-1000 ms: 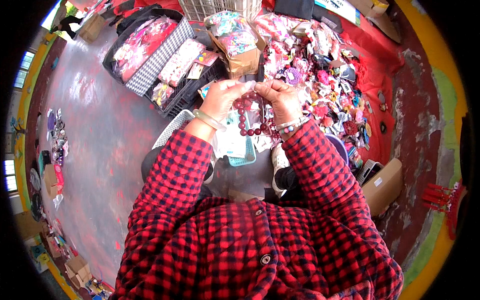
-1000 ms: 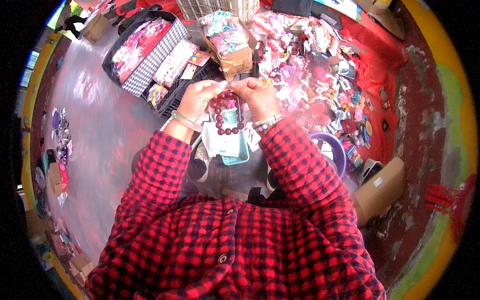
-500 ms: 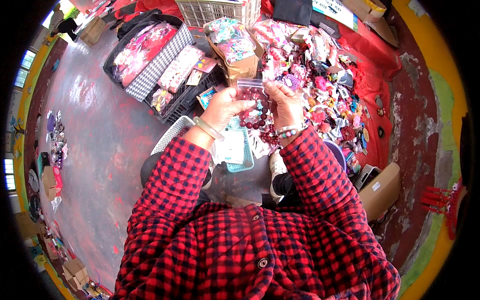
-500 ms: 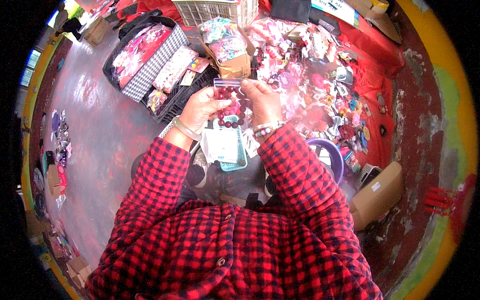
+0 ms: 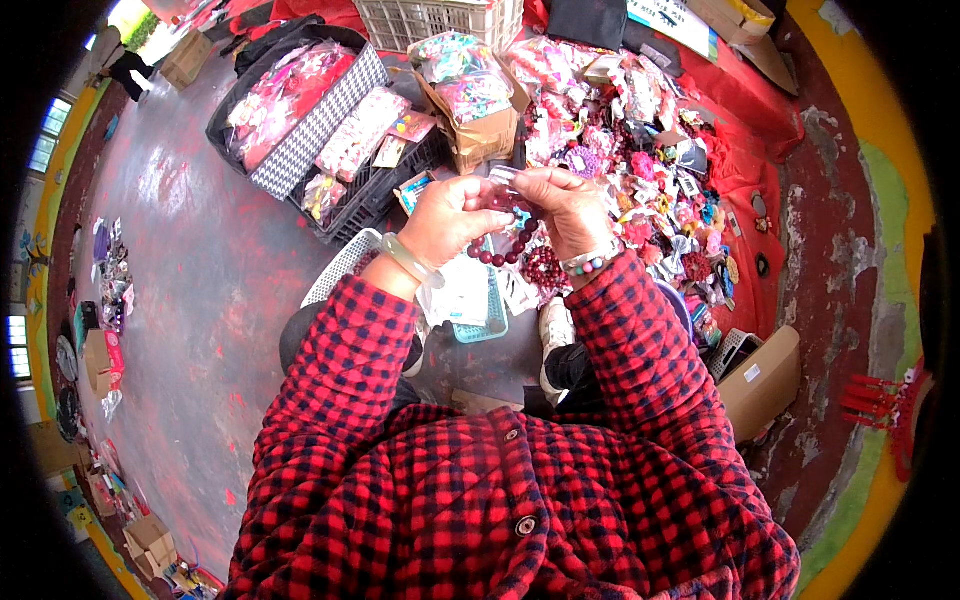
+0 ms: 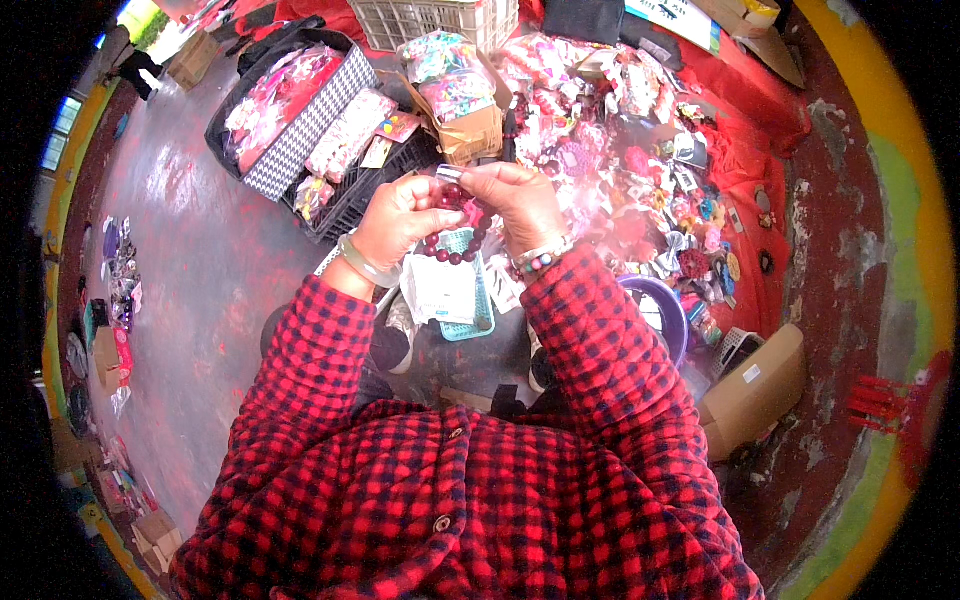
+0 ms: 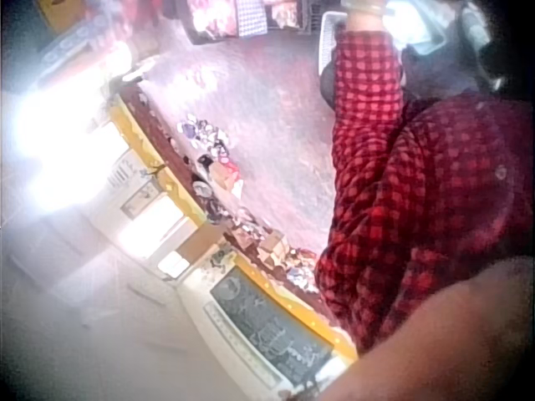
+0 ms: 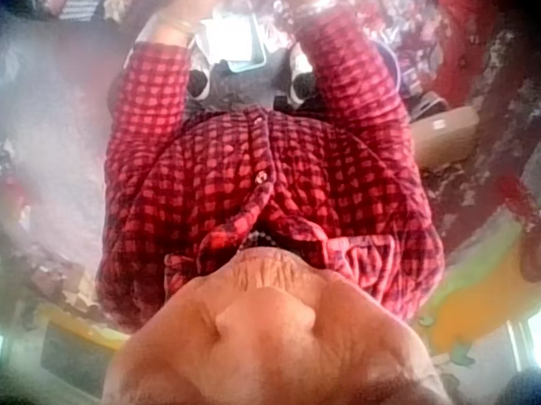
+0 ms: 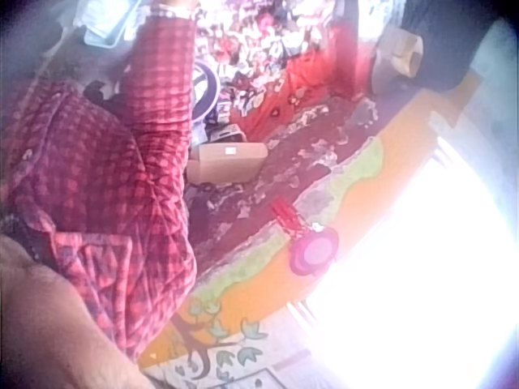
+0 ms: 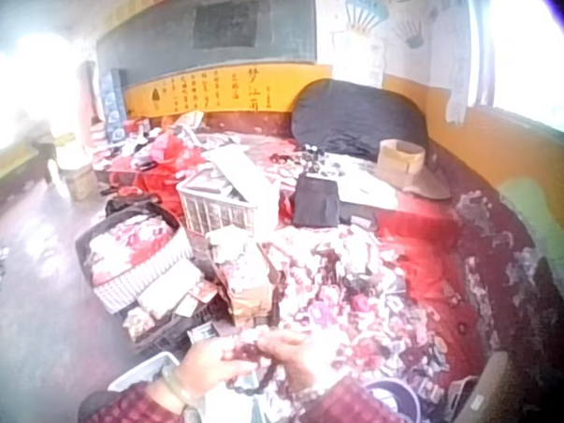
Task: The person packages beaded bracelets into small plastic bags, places the bags into a basket, and then uses a cloth to wipe a bracelet.
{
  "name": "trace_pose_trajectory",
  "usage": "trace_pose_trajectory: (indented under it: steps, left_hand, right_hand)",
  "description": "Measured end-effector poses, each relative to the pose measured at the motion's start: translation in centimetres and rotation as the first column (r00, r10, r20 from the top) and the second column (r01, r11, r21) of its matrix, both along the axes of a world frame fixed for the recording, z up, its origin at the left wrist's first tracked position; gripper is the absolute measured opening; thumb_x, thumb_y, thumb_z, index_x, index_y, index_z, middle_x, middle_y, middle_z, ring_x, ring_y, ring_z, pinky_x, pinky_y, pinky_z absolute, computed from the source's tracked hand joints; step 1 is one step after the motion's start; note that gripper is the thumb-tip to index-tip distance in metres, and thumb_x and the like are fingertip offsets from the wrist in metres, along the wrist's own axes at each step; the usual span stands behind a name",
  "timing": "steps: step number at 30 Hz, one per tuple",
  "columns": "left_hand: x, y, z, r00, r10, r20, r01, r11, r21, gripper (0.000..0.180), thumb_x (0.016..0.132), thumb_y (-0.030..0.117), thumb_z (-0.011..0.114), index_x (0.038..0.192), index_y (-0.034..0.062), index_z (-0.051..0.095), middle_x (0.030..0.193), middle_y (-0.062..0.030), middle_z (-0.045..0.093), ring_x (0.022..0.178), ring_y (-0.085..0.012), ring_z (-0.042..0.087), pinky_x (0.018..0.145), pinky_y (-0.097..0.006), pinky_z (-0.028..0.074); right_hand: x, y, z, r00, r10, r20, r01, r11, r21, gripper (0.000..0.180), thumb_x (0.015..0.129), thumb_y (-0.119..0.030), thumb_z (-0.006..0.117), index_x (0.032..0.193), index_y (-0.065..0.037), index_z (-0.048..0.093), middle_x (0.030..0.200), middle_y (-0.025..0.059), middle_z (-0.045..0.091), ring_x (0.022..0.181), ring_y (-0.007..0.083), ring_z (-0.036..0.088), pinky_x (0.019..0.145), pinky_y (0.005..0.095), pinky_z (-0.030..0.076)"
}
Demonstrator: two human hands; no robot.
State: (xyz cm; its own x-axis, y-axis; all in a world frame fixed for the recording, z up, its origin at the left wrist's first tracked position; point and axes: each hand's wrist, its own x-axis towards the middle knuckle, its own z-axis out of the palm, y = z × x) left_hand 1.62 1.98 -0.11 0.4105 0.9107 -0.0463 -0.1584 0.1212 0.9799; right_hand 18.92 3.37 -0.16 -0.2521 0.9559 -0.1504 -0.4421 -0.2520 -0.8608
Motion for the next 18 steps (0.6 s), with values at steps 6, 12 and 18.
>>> trace_pose_trajectory:
  steps: [6,12,18]
  left_hand:
    - [-0.2,0.3,0.2,0.98,0.182,-0.079,-0.165,0.969,0.186,0.013,0.087,0.013,0.058,0.092,0.0016,0.058,0.083,0.0008,0.06,0.074,-0.0038,0.053,0.065,-0.018,0.042]
    - [0.1,0.4,-0.3,0.941,0.314,-0.127,-0.226,0.862,0.453,0.012,0.087,0.013,0.059,0.082,0.0017,0.058,0.069,0.0019,0.057,0.063,-0.0021,0.048,0.056,-0.018,0.039]
    - [-0.4,0.3,0.3,0.968,0.243,-0.057,-0.216,0.931,0.293,0.01,0.087,0.009,0.056,0.082,0.0018,0.058,0.076,0.0015,0.058,0.072,-0.0041,0.052,0.067,-0.019,0.042]
  right_hand:
    - [-0.1,-0.1,0.2,0.992,-0.023,0.127,0.016,0.998,0.061,0.01,0.079,-0.008,0.064,0.083,0.001,0.066,0.075,0.0051,0.065,0.067,0.0098,0.058,0.065,0.0223,0.045]
    - [-0.8,-0.6,0.4,0.97,-0.018,0.242,-0.015,0.991,0.135,0.009,0.078,-0.01,0.066,0.08,-0.001,0.066,0.072,0.0023,0.063,0.064,0.0072,0.055,0.061,0.0212,0.043]
    - [-0.5,-0.1,-0.3,0.939,-0.072,0.337,-0.085,0.899,0.43,0.009,0.076,-0.01,0.067,0.074,-0.002,0.066,0.068,0.0005,0.057,0.063,0.0085,0.052,0.058,0.0228,0.04]
